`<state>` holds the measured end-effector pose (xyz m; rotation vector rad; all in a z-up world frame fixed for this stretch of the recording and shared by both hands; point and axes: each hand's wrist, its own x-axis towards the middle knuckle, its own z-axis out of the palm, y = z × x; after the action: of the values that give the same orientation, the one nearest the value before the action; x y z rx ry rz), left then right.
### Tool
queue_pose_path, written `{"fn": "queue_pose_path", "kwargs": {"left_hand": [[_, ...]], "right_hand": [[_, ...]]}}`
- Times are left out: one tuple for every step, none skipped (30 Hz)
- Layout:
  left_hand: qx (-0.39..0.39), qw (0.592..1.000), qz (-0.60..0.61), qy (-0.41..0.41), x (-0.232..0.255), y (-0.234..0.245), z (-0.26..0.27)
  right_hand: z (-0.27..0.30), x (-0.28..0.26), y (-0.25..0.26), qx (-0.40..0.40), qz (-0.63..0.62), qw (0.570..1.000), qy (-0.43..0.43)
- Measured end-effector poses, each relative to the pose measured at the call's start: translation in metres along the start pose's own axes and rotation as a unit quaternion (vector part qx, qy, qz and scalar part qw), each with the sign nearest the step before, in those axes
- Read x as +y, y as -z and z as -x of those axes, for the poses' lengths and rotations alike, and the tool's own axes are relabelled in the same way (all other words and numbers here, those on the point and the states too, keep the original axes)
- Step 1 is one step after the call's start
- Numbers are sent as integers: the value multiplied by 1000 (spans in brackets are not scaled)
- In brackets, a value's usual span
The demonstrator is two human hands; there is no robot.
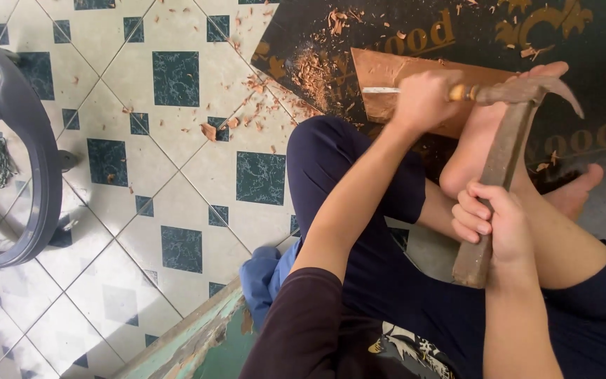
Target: Carving a piece of wood using a hammer and a small chisel while sitting on the floor.
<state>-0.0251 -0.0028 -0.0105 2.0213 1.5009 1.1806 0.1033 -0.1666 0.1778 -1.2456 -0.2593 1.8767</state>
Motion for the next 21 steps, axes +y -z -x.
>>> {"fn": "queue_pose_path", "kwargs": {"left_hand": [[-4,1000,-12,-10,-7,1,1],[-4,1000,-14,-11,-4,7,-4],[20,1000,2,-21,1,13,-6],[43,998,17,-32,6,19,-8],[43,999,15,-29,4,18,-4],[35,998,7,-43,2,16,-1],[29,997,2,-65,2,12,-6],[32,997,2,-71,4,8,-10],[11,998,7,-56,7,4,-7],[-10,999,11,-42,10,-1,-3],[-13,999,14,-40,12,-4,-4],[2,999,17,-38,14,-8,-5],[19,999,16,-37,13,-10,-8],[18,999,17,-37,14,-9,-5],[8,1000,22,-15,15,-8,-6],[-2,1000,26,7,15,-7,-8],[-2,1000,28,6,15,-7,-9],[-7,1000,22,15,15,-8,-9],[-11,999,15,26,14,-7,-8],[-10,999,15,29,14,-5,-9],[1,1000,18,25,15,-3,-10]], "right_hand": [[2,-5,-10,6,72,997,-35],[2,-2,-5,4,71,997,-34],[3,2,1,-24,-5,1000,6],[5,6,7,-52,-82,994,46],[11,3,5,-53,-81,994,43],[17,-1,3,-33,-77,994,69],[21,-8,1,-15,-74,992,104],[20,-12,5,-17,-74,991,111],[23,-13,10,7,-64,993,99],[26,-14,15,32,-53,994,87],[21,-10,15,36,-53,994,85],[17,-6,15,35,-62,995,72],[10,-1,15,29,-70,995,60],[11,-4,12,30,-71,995,60],[11,-8,7,17,-31,999,39],[11,-12,2,3,8,1000,18],[11,-12,-2,4,9,1000,19],[11,-11,-6,18,8,999,45],[12,-11,-10,31,8,997,67],[8,-8,-9,32,10,997,64],[4,-4,-8,19,5,998,64]]}}
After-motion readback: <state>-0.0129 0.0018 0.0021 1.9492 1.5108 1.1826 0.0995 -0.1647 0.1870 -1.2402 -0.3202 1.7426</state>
